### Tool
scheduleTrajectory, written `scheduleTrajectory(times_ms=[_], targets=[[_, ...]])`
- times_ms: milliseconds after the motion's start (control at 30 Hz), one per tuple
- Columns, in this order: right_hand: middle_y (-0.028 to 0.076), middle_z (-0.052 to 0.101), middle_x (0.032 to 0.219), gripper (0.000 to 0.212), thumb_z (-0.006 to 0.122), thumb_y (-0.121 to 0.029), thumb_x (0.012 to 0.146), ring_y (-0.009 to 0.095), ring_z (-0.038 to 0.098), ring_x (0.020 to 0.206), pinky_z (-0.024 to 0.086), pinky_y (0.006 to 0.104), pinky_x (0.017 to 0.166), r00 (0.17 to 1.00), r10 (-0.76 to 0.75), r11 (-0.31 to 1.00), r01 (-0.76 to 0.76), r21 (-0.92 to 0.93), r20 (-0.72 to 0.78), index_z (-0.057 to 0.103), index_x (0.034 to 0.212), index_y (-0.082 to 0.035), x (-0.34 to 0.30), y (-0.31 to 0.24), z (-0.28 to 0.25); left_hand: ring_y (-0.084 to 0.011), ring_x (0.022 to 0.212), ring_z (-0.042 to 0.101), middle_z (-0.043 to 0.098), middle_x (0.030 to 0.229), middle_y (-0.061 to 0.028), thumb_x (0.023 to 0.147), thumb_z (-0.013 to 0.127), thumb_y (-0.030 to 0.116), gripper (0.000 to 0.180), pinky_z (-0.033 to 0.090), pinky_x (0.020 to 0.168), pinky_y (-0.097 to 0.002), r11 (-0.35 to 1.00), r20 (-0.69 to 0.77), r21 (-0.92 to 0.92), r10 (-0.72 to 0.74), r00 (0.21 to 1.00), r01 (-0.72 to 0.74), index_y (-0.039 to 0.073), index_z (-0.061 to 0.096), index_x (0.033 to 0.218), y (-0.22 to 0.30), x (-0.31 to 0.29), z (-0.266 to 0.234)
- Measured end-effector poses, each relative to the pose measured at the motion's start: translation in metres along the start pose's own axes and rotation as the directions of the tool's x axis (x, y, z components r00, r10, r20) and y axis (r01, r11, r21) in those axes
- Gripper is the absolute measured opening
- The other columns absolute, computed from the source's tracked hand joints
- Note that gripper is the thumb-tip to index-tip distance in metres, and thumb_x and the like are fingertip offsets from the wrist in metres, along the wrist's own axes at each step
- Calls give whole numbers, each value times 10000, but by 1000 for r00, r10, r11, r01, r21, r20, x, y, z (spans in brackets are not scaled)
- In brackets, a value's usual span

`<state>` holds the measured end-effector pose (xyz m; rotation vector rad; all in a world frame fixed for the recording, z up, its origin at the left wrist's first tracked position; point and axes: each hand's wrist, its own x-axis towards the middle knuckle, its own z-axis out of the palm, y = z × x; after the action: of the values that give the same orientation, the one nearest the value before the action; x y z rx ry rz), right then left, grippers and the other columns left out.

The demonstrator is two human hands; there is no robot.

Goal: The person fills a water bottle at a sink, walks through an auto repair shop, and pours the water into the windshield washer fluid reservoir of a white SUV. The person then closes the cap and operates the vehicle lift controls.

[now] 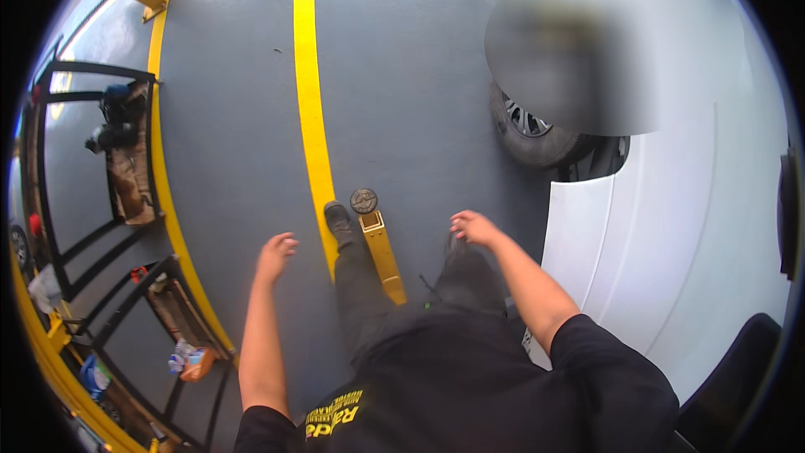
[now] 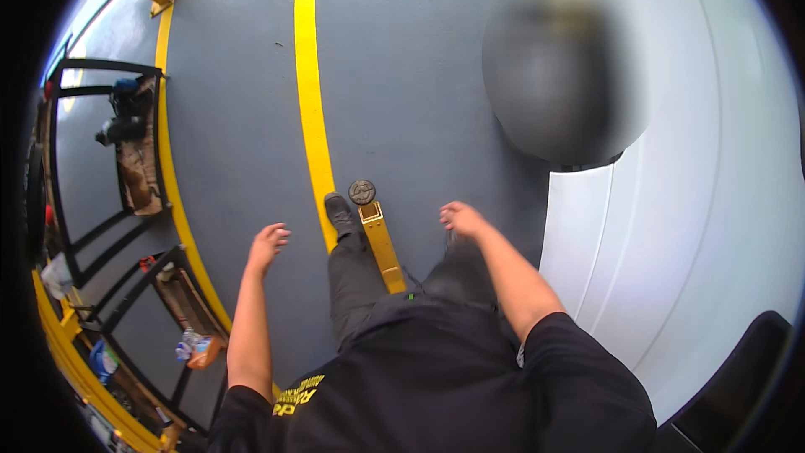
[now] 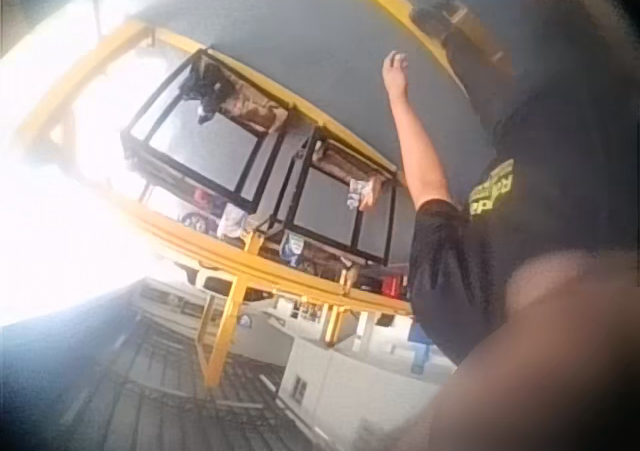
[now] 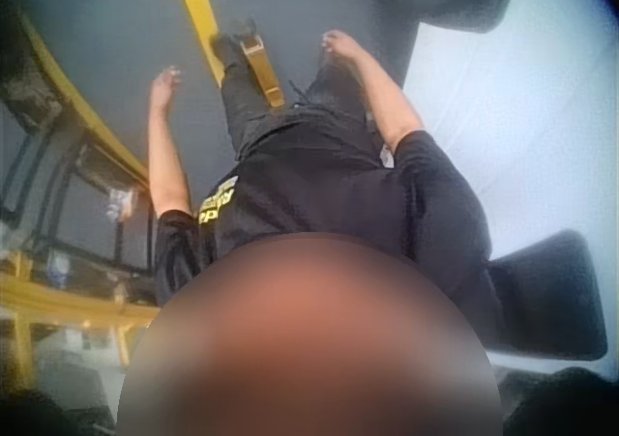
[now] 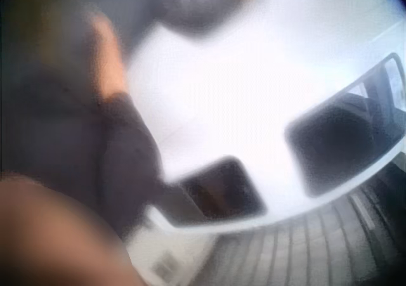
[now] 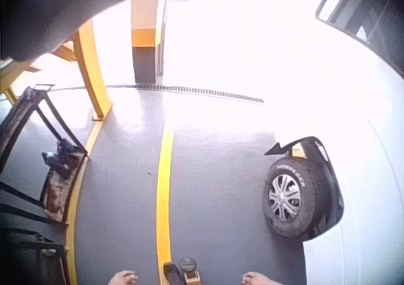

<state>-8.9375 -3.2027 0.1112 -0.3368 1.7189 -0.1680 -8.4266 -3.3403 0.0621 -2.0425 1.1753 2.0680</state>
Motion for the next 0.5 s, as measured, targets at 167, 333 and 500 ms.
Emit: scheduleTrajectory(times_ms=[167,333,500], targets=[[12,700,1150,380,538,-341,1030,130,654,953,498,348,814,995,78,997,-77,23,-56,590,1345,-134,-67,-29,-83,-177,617,582,653,801,-22,995,562,351,295,440,523,-358,890,-160,114,-423,892,442,86,670,1063,-101,-84,-180],[23,703,1084,350,536,-350,1025,151,650,889,509,381,791,952,224,937,-151,314,-210,613,1294,-140,-33,8,-141,-212,879,657,710,1033,-61,979,601,370,364,517,766,-415,889,-291,-40,-447,846,456,96,674,1208,20,-133,-111],[40,689,1112,375,560,-356,1012,192,648,935,508,432,837,929,370,926,-371,72,31,570,1326,-151,9,-39,-179,-217,995,650,713,1154,-109,999,587,385,462,504,912,-469,879,-54,-12,-476,878,476,103,629,1363,120,-132,-11]])
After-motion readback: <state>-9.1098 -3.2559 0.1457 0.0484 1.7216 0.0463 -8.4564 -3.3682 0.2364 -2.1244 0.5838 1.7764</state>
